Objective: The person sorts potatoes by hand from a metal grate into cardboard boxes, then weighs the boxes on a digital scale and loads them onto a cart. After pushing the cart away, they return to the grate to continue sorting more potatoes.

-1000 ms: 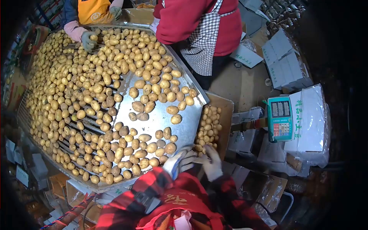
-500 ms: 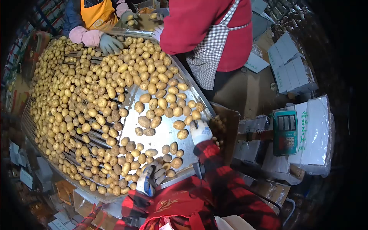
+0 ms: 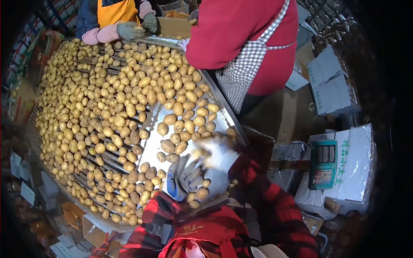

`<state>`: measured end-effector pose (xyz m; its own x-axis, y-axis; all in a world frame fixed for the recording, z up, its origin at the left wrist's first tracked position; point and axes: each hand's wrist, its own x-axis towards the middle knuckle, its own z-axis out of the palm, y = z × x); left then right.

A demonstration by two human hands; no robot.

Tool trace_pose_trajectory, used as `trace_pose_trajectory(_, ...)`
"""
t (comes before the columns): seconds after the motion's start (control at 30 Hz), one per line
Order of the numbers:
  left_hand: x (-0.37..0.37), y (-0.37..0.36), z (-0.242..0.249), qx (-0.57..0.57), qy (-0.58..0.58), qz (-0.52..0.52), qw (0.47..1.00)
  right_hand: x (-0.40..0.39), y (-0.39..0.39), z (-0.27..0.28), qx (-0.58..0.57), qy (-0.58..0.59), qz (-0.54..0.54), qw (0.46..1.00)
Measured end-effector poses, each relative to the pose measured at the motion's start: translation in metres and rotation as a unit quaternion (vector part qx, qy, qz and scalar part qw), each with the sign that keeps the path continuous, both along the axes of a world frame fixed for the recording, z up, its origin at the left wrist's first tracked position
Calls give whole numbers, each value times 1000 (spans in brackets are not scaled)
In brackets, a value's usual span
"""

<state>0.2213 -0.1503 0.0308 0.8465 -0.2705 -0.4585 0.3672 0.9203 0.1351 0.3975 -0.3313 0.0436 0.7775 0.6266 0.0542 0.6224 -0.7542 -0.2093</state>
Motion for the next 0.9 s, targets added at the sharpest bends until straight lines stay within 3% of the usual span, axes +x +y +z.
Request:
trace_pose_trajectory(0.03,8,4,-11,-6,29,34,999,-14,2,-1,35,24,67,997)
trace_pose_trajectory(0.07,5,12,-18,-31,64,30,997,4,2,-24,58,-12,17,998)
trace_pose_trajectory(0.1,3,20,-20,-55,101,28,993,29,11,-23,-30,-40,-40,998)
trace_pose_trajectory(0.17,-16,35,-53,-62,-18,6,998,80,26,-22,-234,-82,-131,960)
trace_pose_trajectory(0.2,-24,41,-66,-62,-54,-5,997,127,30,-66,-272,37,-132,952)
trace_pose_trajectory(0.23,-25,43,-64,-55,-79,-7,995,160,28,-150,-272,-15,-103,957)
trace_pose_trajectory(0.27,-26,45,-62,-48,-105,-8,993,179,34,-155,-266,35,-97,959)
trace_pose_trajectory(0.3,-18,37,-23,19,-107,37,993,185,37,-115,-269,120,-81,952)
trace_pose_trajectory(0.37,-9,46,-14,173,-26,-27,984,141,20,-64,-54,2,-92,994)
trace_pose_trajectory(0.4,-6,52,-23,49,-36,17,998,115,28,-36,8,108,-120,987)
trace_pose_trajectory(0.43,-4,58,-31,-78,-46,60,994,90,40,-5,48,162,-37,985)
trace_pose_trajectory(0.47,9,61,-15,-59,27,70,995,64,52,24,86,227,43,969)
trace_pose_trajectory(0.5,19,64,-8,-52,69,78,993,49,64,43,103,234,227,940)
trace_pose_trajectory(0.57,28,78,-20,59,9,33,998,53,104,-12,193,232,198,933)
trace_pose_trajectory(0.63,24,86,-15,-27,-9,81,996,88,151,-16,164,105,90,977)
trace_pose_trajectory(0.67,20,92,-12,-88,-20,86,992,76,170,-46,94,29,58,993)
trace_pose_trajectory(0.7,19,99,-5,-146,-34,88,985,55,182,-59,50,52,47,996)
trace_pose_trajectory(0.73,10,102,1,-95,-45,118,987,34,194,-69,5,73,38,997)
trace_pose_trajectory(0.77,-4,111,-5,-91,-12,127,988,5,199,-104,51,-11,111,992)
trace_pose_trajectory(0.8,-7,114,5,-124,-27,126,984,-10,190,-51,-8,65,221,973)
trace_pose_trajectory(0.83,-9,118,15,-157,-43,122,979,-15,186,-54,163,47,248,954)
trace_pose_trajectory(0.9,-34,129,-1,-162,-28,140,976,27,192,-37,1,110,163,981)
